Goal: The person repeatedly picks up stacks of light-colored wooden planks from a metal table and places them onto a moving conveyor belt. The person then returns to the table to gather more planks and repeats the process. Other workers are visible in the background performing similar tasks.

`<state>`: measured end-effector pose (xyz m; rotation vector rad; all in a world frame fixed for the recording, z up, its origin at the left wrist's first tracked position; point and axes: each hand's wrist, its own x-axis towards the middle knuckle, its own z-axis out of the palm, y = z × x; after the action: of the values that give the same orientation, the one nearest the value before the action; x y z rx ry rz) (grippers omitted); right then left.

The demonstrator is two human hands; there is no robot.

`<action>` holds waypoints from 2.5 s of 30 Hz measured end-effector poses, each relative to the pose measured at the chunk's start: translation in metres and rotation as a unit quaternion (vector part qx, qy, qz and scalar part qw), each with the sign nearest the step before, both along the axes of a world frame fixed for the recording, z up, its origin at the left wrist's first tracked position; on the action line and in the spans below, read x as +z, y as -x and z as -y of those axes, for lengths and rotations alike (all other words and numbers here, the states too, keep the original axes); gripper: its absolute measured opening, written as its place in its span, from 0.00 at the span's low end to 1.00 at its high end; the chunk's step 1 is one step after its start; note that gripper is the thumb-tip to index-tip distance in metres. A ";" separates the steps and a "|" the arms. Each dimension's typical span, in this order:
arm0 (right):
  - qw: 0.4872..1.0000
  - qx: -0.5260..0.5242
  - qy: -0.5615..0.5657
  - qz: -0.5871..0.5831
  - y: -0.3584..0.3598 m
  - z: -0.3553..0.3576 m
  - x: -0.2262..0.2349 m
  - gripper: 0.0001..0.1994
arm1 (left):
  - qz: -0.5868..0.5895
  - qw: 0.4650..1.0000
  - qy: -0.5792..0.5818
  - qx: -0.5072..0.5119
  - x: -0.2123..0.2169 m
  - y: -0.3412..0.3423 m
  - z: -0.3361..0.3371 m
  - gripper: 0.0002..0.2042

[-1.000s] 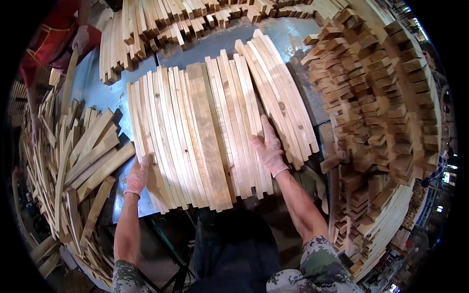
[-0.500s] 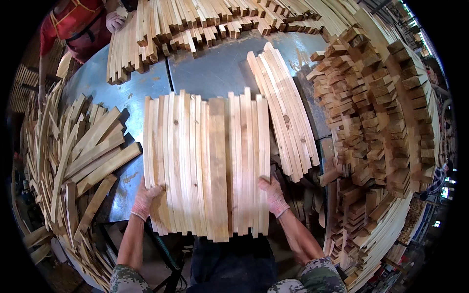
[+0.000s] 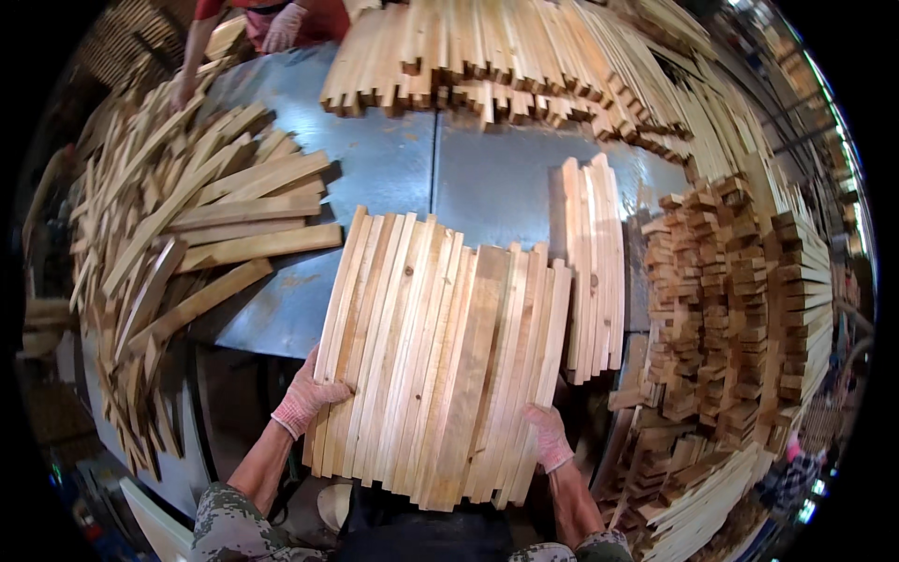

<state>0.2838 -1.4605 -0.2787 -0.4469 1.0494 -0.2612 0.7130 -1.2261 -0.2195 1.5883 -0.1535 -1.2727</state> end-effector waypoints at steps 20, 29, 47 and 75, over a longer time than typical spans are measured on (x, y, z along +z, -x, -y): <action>0.904 0.325 0.211 0.181 0.002 -0.056 0.160 0.32 | 0.237 0.894 0.146 0.352 0.213 0.339 -0.301 0.60; 0.771 0.560 0.196 0.231 -0.025 -0.267 0.205 0.38 | 0.203 0.792 0.099 0.567 0.223 0.538 -0.505 0.60; 0.667 0.703 0.166 0.183 0.071 -0.813 0.237 0.30 | 0.188 0.732 -0.245 0.607 0.194 0.746 -0.974 0.32; 0.608 0.742 0.144 0.243 0.185 -1.290 0.239 0.49 | 0.154 0.494 -0.751 0.410 0.152 0.884 -1.369 0.43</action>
<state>0.0985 -0.1706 -0.0395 -1.3112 -0.1693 0.9418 -0.1713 0.1434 -0.0675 2.6565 1.7923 0.0197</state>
